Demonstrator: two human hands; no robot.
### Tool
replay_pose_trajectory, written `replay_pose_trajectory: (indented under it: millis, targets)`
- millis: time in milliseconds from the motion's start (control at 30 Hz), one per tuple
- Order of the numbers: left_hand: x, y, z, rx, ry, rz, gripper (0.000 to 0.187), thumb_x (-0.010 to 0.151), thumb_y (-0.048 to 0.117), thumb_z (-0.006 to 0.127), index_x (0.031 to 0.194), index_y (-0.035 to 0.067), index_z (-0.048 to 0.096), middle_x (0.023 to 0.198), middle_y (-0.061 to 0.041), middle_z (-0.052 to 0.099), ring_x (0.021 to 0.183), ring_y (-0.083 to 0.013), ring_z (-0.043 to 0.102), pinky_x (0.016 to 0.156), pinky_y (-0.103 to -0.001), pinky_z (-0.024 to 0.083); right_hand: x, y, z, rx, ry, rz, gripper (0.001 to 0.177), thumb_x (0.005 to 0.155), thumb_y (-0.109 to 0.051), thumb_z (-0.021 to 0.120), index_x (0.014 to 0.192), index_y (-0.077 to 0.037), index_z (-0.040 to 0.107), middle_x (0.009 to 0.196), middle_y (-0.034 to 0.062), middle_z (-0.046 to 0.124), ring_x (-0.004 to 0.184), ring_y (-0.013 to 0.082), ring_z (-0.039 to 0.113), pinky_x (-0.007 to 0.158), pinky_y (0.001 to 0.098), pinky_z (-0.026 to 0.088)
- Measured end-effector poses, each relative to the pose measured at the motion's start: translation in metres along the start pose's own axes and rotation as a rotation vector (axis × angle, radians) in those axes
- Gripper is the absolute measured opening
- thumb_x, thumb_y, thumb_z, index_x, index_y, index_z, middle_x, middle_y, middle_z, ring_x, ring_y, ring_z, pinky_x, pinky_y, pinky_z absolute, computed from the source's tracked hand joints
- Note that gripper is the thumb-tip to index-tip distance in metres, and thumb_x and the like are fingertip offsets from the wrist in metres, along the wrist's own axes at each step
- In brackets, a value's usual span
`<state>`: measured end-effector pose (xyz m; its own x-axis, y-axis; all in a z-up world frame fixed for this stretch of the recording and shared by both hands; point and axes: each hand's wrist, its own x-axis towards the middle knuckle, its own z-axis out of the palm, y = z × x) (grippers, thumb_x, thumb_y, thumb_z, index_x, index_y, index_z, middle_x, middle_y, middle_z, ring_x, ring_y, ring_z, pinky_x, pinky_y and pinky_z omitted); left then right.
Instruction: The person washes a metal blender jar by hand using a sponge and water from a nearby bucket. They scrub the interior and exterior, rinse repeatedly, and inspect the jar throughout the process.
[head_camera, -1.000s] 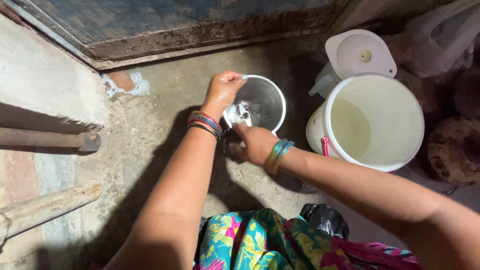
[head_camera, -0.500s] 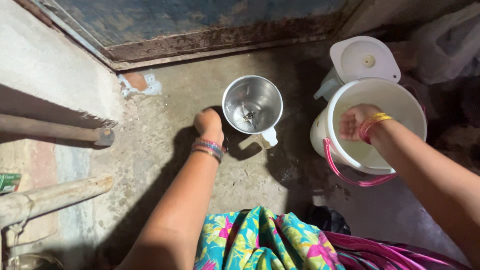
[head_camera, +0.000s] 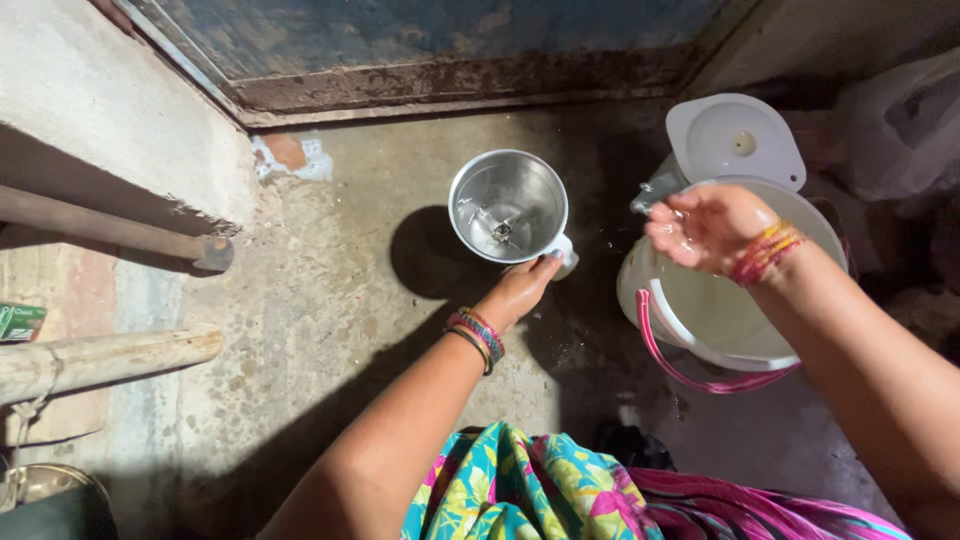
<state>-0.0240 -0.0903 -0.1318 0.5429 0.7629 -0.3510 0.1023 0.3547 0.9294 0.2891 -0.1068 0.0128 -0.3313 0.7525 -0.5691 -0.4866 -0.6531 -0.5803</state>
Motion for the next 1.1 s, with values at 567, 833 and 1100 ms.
replay_pose_trajectory:
  millis: [567,833,1100]
  targets:
    - [0.07,0.123,-0.015,-0.297,0.262,-0.241,0.048,0.1,0.053,0.042,0.114,0.011,0.062,0.079,-0.01,0.061,0.066,-0.0254,0.057,0.055,-0.042,0.05,-0.022,-0.05,0.052,-0.565,0.473,-0.125,0.032,0.104,-0.027,0.054,0.098,0.003,0.064,0.088,0.0171,0.064,0.078,0.0299,0.065,0.077,0.0459,0.056]
    - [0.077,0.172,-0.012,-0.504,0.241,-0.397,0.041,0.096,0.049,0.05,0.112,0.013,0.06,0.098,-0.013,0.066,0.086,-0.029,0.064,0.068,-0.054,0.056,0.0,0.029,-0.081,-0.419,0.824,0.376,0.027,0.096,-0.028,0.059,0.101,-0.002,0.065,0.093,0.013,0.067,0.087,0.0319,0.065,0.084,0.0527,0.057]
    - [0.056,0.182,-0.002,-0.626,0.103,-0.401,0.052,0.089,0.053,0.065,0.122,0.013,0.061,0.109,-0.01,0.063,0.094,-0.0309,0.064,0.086,-0.065,0.057,0.022,0.048,-0.097,0.1,0.458,0.269,0.018,0.101,-0.022,0.059,0.101,-0.005,0.066,0.098,0.0092,0.071,0.09,0.0248,0.068,0.084,0.0445,0.057]
